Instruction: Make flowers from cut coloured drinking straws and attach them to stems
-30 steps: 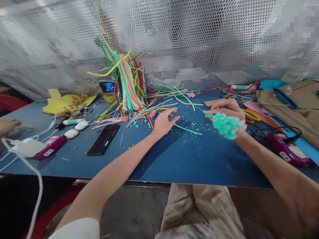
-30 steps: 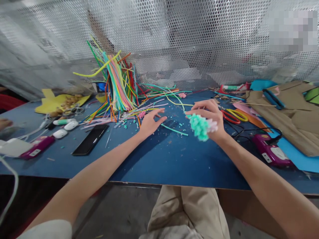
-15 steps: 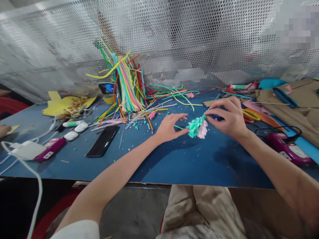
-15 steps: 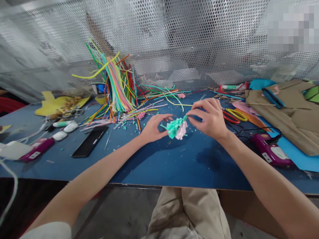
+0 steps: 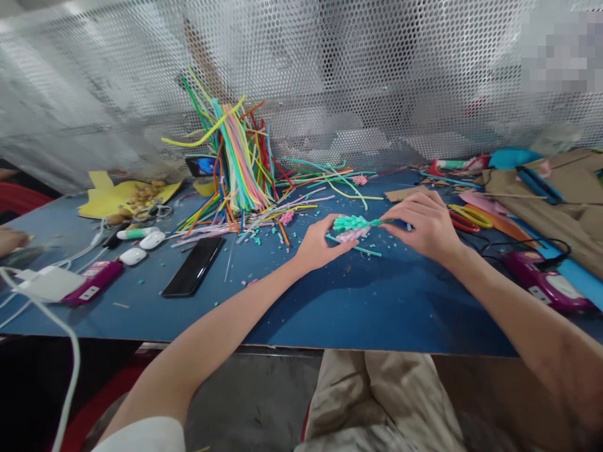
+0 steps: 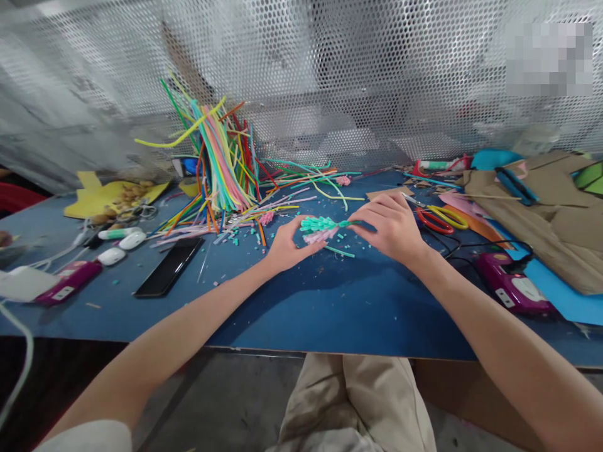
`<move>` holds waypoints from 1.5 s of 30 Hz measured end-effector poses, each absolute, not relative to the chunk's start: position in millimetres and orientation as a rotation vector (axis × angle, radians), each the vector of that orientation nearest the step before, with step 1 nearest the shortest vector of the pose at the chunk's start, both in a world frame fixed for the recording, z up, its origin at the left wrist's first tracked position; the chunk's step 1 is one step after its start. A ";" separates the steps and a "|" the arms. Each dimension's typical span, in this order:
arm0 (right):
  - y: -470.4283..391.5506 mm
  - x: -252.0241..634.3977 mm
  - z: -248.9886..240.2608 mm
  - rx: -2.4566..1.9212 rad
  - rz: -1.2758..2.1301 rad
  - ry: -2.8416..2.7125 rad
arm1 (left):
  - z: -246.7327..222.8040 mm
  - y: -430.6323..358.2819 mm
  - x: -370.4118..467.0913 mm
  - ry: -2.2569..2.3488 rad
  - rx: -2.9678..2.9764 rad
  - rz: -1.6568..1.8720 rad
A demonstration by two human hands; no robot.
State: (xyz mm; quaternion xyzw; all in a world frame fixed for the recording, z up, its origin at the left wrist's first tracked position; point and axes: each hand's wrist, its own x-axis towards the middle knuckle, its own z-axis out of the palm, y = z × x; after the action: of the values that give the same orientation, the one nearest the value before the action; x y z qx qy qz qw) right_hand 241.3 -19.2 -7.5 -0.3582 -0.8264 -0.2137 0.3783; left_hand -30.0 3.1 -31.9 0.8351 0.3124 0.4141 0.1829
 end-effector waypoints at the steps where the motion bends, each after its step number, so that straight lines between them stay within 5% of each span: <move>1: -18.9 241.8 -7.0 -0.921 -0.552 -2.109 | -32.2 3.8 -30.1 0.882 2.345 1.174; 45: -15.7 246.0 -7.0 -1.018 -0.386 -2.089 | -42.7 20.1 -35.7 0.806 1.865 1.340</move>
State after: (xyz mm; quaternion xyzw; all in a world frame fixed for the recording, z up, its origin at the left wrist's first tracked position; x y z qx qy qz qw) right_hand 246.0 -15.7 -7.0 -0.3991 -0.8192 -0.1512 0.3831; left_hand -35.7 20.1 -42.7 0.7189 0.3107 0.5163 0.3465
